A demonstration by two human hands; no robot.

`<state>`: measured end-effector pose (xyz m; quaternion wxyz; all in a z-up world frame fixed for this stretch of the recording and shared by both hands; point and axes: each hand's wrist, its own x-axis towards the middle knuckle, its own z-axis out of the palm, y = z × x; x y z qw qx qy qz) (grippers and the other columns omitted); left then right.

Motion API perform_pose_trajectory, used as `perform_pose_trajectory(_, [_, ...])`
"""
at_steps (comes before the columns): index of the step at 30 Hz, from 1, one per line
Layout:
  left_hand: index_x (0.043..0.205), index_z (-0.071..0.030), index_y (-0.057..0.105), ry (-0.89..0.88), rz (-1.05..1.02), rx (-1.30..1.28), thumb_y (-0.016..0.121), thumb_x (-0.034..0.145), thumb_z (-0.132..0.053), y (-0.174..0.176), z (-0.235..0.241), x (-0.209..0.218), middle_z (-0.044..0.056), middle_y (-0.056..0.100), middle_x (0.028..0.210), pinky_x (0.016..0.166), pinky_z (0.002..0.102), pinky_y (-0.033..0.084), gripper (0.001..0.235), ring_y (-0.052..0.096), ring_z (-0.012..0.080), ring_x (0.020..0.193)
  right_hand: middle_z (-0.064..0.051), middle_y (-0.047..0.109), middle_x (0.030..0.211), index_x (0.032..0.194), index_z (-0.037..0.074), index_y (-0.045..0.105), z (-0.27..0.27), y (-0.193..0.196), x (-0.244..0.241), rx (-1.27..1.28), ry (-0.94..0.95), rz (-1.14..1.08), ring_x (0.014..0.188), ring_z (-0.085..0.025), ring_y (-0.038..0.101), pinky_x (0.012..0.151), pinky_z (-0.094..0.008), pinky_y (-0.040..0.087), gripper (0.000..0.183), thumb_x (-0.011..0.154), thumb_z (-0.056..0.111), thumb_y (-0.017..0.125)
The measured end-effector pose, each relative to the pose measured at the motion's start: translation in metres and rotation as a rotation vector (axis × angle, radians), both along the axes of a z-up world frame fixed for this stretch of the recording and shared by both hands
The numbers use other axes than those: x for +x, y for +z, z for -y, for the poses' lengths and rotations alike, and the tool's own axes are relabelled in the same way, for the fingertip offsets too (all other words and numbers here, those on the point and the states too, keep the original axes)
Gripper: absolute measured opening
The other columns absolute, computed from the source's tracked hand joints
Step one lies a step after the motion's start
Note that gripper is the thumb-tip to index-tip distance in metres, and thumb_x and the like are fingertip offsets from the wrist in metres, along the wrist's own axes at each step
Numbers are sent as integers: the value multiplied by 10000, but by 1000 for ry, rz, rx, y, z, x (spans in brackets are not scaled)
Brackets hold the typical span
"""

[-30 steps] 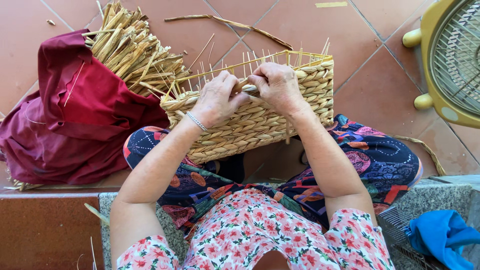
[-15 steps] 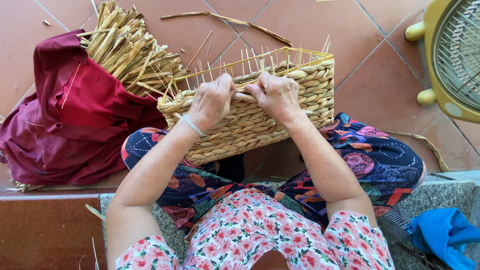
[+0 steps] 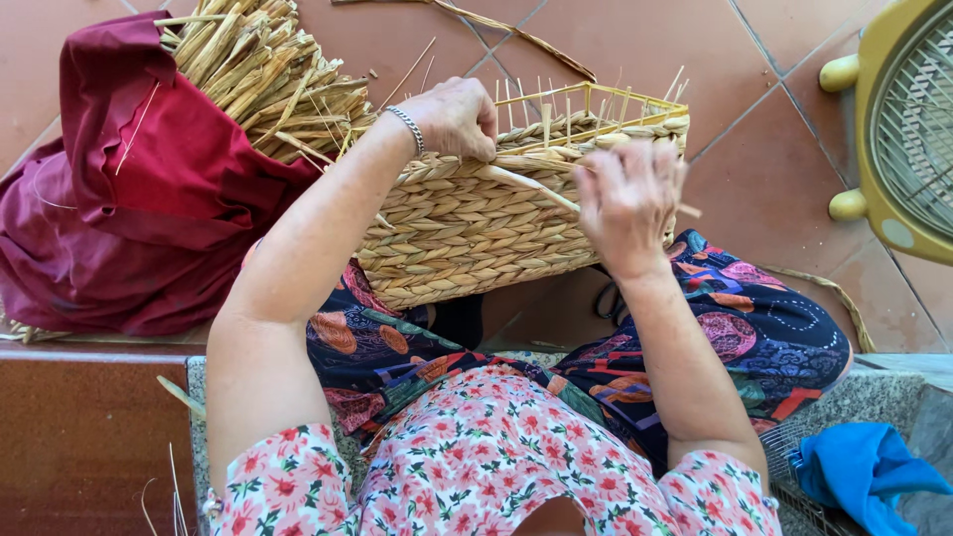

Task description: The person weaves a rectangular basket using dried palm leaves, interlacing them through a pre-formed frame. They use shears to trim excess material and continue weaving the sides and top edge.

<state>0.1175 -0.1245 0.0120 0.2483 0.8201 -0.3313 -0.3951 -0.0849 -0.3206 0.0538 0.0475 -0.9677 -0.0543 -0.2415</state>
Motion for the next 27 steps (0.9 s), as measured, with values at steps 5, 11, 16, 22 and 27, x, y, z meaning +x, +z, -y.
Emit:
perform_pose_trajectory(5, [893, -77, 811, 11, -128, -99, 765, 763, -232, 0, -4, 1, 82, 746, 771, 654, 325, 559, 207, 692, 150, 705, -53, 594, 891, 953, 96, 685, -3, -12, -23, 96, 54, -350, 860, -264, 641, 711, -409, 517, 206, 873, 217, 831])
perform_pose_trajectory(11, [853, -49, 801, 131, -289, -76, 789, 764, -256, -12, -7, -3, 46, 707, 727, 596, 317, 527, 225, 636, 143, 651, -143, 574, 955, 960, 63, 711, 10, 7, -39, 129, -113, -325, 831, -276, 629, 683, -390, 533, 144, 879, 82, 828])
perform_pose_trajectory(16, [842, -42, 790, 70, -221, -241, 780, 754, -227, -17, -8, -6, 47, 718, 756, 668, 292, 525, 205, 643, 117, 729, -113, 626, 1110, 1175, 39, 749, -7, 0, -14, 272, 24, 187, 1005, -274, 659, 828, -393, 589, 289, 912, -72, 793])
perform_pose_trajectory(22, [843, -50, 766, 65, -221, -141, 771, 732, -243, -22, -8, -11, 57, 730, 782, 688, 317, 535, 223, 660, 148, 751, -169, 695, 1206, 1120, 43, 739, -46, -34, 16, 683, 242, 163, 1015, -258, 732, 828, -336, 652, 322, 876, -161, 693])
perform_pose_trajectory(27, [853, -45, 750, 18, -166, -169, 770, 713, -260, -24, -9, -12, 63, 732, 788, 716, 318, 544, 257, 677, 156, 766, -86, 727, 1168, 1078, 70, 696, -50, -37, 23, 372, 308, 177, 1117, -309, 722, 1006, -538, 508, 304, 840, -119, 694])
